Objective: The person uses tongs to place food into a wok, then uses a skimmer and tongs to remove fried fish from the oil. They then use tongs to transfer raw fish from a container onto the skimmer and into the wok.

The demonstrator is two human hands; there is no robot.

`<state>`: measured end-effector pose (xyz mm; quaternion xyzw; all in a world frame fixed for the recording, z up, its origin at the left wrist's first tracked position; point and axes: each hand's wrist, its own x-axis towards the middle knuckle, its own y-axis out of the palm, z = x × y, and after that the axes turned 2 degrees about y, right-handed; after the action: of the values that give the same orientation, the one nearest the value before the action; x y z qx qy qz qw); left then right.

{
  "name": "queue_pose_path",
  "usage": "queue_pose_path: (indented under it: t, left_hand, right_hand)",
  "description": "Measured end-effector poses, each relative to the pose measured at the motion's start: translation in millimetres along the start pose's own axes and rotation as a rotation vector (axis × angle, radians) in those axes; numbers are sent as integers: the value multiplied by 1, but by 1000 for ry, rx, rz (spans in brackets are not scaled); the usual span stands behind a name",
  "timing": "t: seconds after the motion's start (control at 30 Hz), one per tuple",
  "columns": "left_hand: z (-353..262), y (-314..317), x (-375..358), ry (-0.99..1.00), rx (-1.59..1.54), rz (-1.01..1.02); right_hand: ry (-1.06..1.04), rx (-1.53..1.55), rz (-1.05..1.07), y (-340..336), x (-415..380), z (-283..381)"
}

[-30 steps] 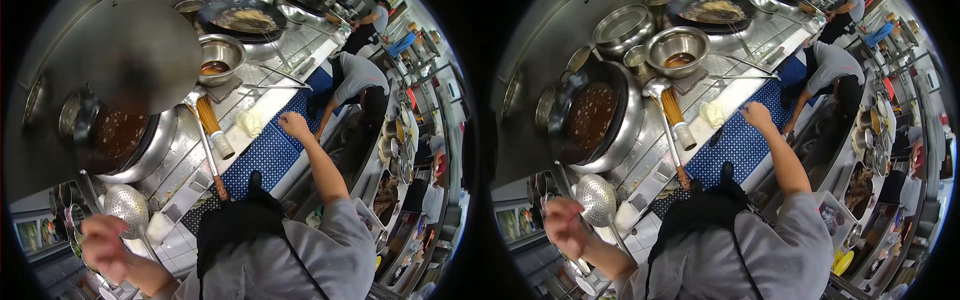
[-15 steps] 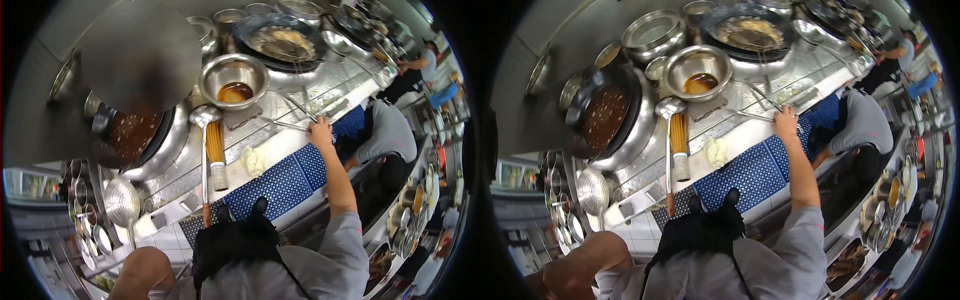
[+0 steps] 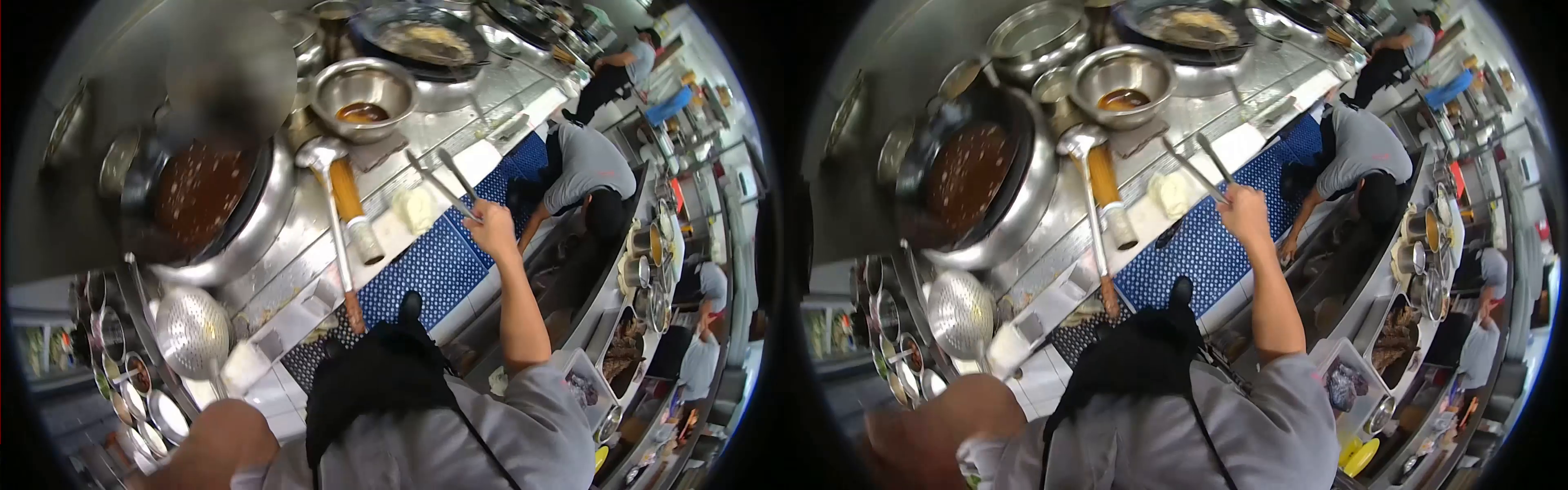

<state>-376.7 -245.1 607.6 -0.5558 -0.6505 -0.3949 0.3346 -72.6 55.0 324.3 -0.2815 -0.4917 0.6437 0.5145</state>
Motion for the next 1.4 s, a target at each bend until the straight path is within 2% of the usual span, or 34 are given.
queue_pose_path:
  t: [0.1,0.17,0.23,0.27,0.33,0.4,0.47,0.53,0.6,0.7,0.77,0.9,0.93,0.97,1.0,1.03,1.07,1.13,1.23,1.27,1.3,1.37,1.4]
  left_hand:
    - [16,-90,-22,-218,78,175]
    - [17,-113,-49,-307,144,173]
    - [30,-88,-58,-301,239,80]
    - [30,-84,-65,-312,281,67]
    - [26,-90,-88,-401,314,59]
    - [29,-94,-113,-496,284,17]
    - [18,-103,-146,-855,177,-47]
    - [16,-117,-191,-1027,91,-24]
    - [11,-115,-222,-1208,55,-47]
    - [11,-111,-271,-1423,14,41]
    - [14,-105,-294,-1447,114,125]
    - [21,-96,-301,-1404,264,254]
    - [22,-96,-297,-1389,296,299]
    - [22,-97,-290,-1372,336,334]
    - [21,-101,-283,-1355,394,353]
    - [21,-108,-285,-1314,374,285]
    - [20,-113,-278,-1288,430,252]
    - [11,-136,-266,-948,885,313]
    - [-30,-181,-268,-1016,1344,234]
    - [-51,-195,-280,-1027,1601,364]
    - [-69,-206,-293,-1152,1704,422]
    - [-99,-215,-318,-1839,1644,475]
    - [-115,-230,-351,-1926,1569,597]
  right_hand:
    - [104,92,4,-9,-54,26]
    - [125,165,20,-10,-86,46]
    - [93,201,-36,-10,-119,57]
    - [128,363,4,-4,-132,54]
    - [274,506,86,-17,-150,97]
    - [257,525,110,-14,-158,114]
    - [238,608,208,-13,-163,133]
    - [83,654,167,-1,-168,148]
    - [54,670,235,10,-174,159]
    - [102,754,272,25,-190,174]
    - [135,819,303,34,-203,174]
    - [366,994,138,42,-229,165]
    - [429,1034,54,47,-235,158]
    - [360,1015,-101,60,-239,145]
    - [561,1084,-1,46,-242,142]
    - [706,1020,-41,37,-241,144]
    - [734,1199,-109,43,-247,130]
    - [842,1380,-153,27,-249,133]
    - [883,1457,-86,22,-262,120]
    - [873,1456,-60,21,-262,119]
    - [855,1434,-42,23,-264,118]
    - [833,1393,-7,43,-258,115]
    - [838,1366,-40,43,-262,114]
